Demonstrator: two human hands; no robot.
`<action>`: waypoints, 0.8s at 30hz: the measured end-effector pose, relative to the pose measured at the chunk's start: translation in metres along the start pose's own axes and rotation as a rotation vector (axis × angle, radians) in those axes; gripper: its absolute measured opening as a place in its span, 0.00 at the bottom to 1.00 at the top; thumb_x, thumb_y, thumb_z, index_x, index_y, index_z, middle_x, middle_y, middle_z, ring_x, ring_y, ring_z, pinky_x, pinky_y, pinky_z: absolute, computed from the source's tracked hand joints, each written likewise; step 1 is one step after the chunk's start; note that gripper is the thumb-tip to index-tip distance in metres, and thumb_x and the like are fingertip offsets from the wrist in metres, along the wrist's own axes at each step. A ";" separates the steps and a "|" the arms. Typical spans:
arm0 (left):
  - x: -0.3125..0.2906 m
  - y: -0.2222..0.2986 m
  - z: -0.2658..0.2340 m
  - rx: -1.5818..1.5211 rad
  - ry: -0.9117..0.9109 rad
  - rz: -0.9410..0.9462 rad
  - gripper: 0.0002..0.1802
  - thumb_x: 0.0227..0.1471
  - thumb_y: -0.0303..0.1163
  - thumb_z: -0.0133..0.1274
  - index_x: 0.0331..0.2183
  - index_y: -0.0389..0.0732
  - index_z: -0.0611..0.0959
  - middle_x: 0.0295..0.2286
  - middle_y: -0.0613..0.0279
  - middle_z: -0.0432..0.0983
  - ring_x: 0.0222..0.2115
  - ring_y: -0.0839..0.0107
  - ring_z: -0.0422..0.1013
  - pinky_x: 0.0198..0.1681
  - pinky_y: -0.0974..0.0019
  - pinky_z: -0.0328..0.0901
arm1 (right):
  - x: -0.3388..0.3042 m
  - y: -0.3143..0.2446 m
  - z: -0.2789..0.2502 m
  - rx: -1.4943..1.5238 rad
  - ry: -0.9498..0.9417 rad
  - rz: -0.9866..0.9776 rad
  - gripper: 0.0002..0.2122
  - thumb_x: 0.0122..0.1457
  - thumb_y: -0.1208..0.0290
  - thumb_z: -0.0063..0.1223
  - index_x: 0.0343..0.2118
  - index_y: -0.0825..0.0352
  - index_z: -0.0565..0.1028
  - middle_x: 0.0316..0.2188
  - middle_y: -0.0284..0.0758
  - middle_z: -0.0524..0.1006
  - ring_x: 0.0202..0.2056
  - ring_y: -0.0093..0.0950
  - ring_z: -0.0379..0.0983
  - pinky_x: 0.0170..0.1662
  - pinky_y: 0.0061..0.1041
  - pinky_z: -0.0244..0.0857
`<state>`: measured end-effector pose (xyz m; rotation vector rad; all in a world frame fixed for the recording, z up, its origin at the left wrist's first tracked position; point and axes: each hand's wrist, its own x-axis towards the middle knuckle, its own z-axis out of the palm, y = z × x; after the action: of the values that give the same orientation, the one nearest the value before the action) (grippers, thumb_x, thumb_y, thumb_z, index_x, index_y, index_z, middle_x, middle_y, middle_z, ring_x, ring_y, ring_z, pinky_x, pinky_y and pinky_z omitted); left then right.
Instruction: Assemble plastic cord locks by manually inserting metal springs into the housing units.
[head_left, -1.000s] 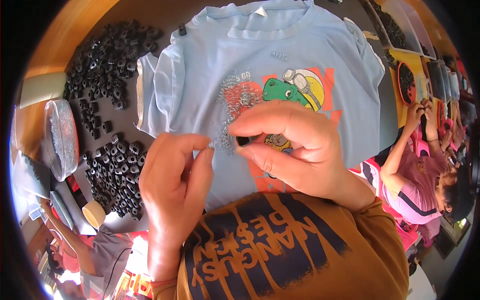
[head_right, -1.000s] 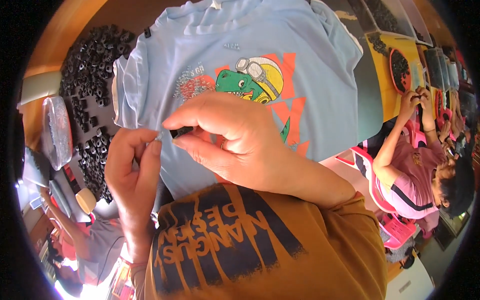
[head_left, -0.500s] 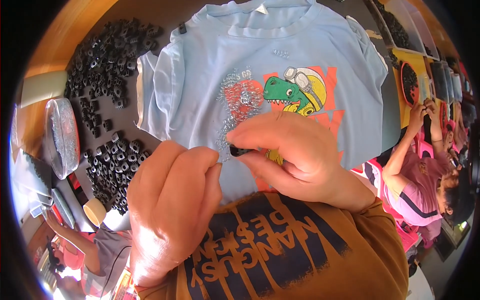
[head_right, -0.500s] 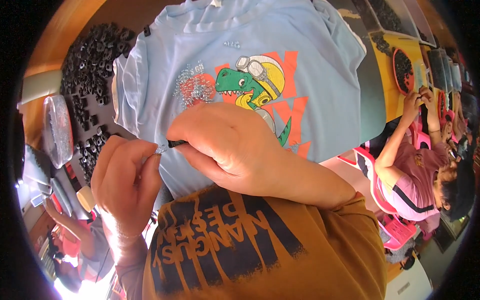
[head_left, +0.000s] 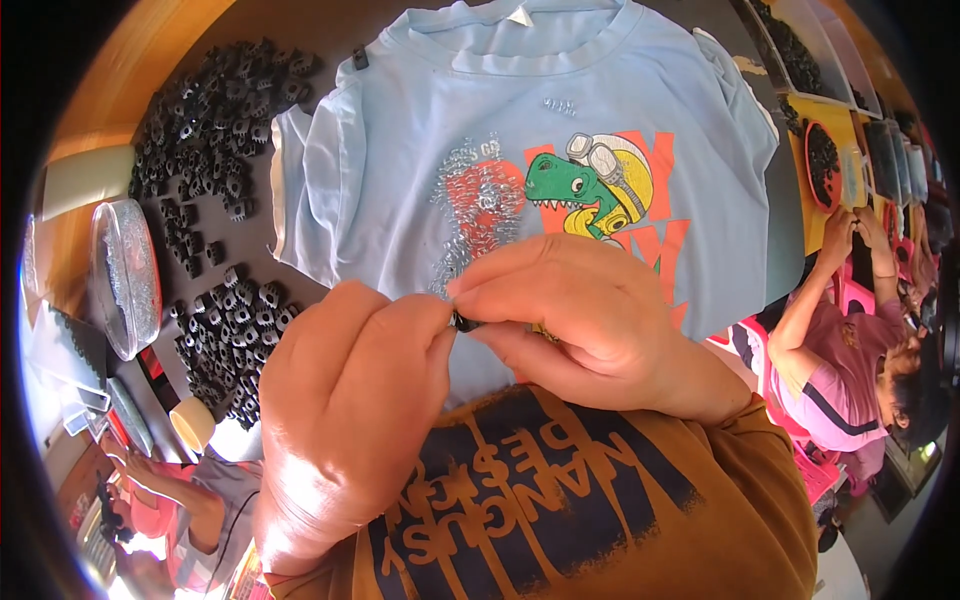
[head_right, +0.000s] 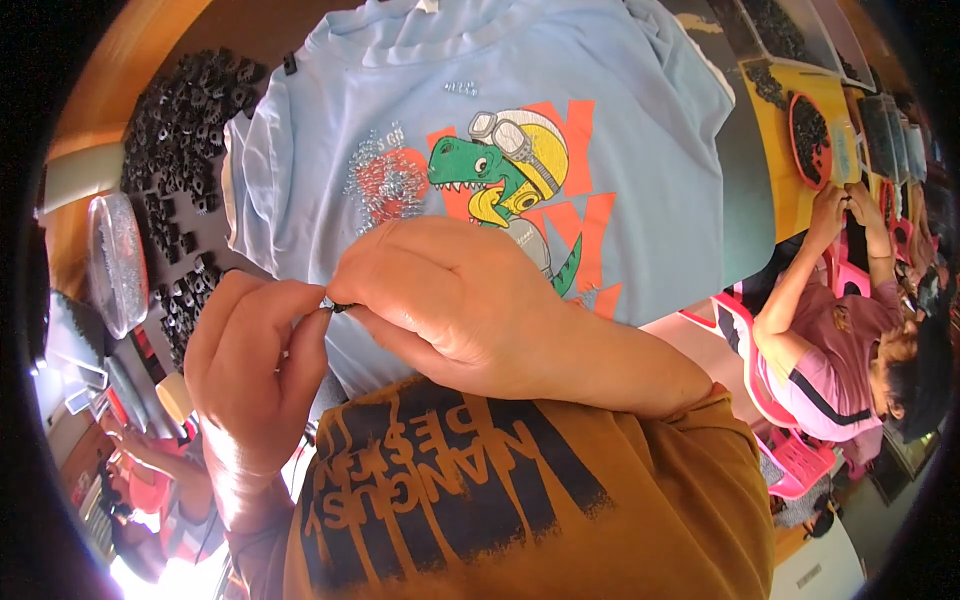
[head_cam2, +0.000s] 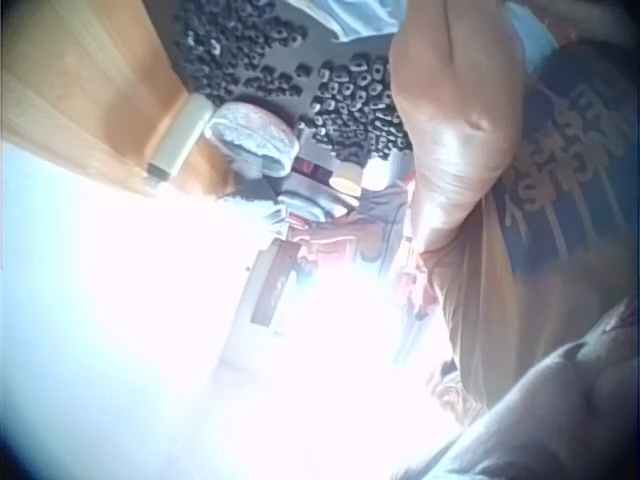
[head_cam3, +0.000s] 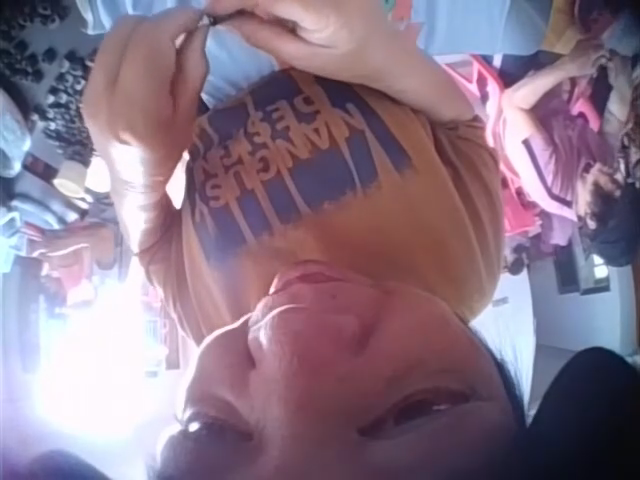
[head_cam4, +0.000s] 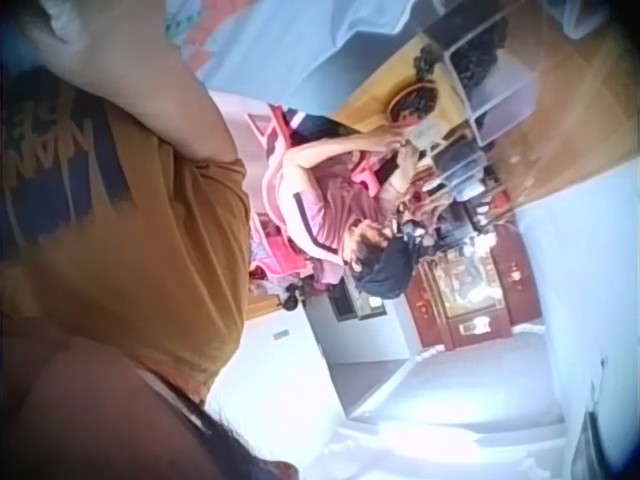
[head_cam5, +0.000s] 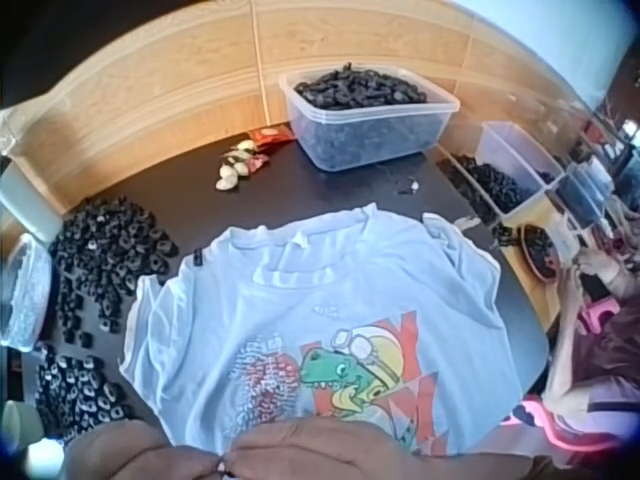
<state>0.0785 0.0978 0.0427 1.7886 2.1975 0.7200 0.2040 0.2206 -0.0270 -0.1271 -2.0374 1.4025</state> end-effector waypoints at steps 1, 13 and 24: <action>-0.002 0.001 0.000 -0.046 0.036 -0.023 0.13 0.36 0.16 0.58 0.30 0.36 0.77 0.20 0.58 0.66 0.18 0.62 0.65 0.18 0.66 0.58 | 0.000 -0.001 0.000 0.022 -0.003 0.004 0.12 0.41 0.84 0.59 0.30 0.68 0.72 0.27 0.37 0.75 0.28 0.36 0.73 0.28 0.28 0.67; -0.029 -0.013 0.002 -1.152 0.051 -0.587 0.28 0.48 0.42 0.51 0.44 0.29 0.72 0.32 0.61 0.68 0.28 0.75 0.64 0.33 0.73 0.57 | 0.001 -0.009 -0.019 0.399 -0.234 0.331 0.12 0.48 0.86 0.58 0.37 0.73 0.73 0.36 0.43 0.77 0.36 0.27 0.76 0.35 0.22 0.69; -0.033 -0.002 0.005 -1.559 0.117 -0.644 0.25 0.54 0.26 0.42 0.53 0.25 0.63 0.42 0.44 0.72 0.37 0.60 0.74 0.44 0.62 0.66 | -0.005 -0.008 -0.009 0.682 0.039 0.349 0.11 0.50 0.85 0.58 0.37 0.70 0.73 0.29 0.30 0.74 0.30 0.15 0.71 0.27 0.14 0.62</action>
<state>0.0867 0.0673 0.0327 0.2465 1.2108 1.6245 0.2147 0.2221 -0.0202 -0.2166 -1.4442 2.2134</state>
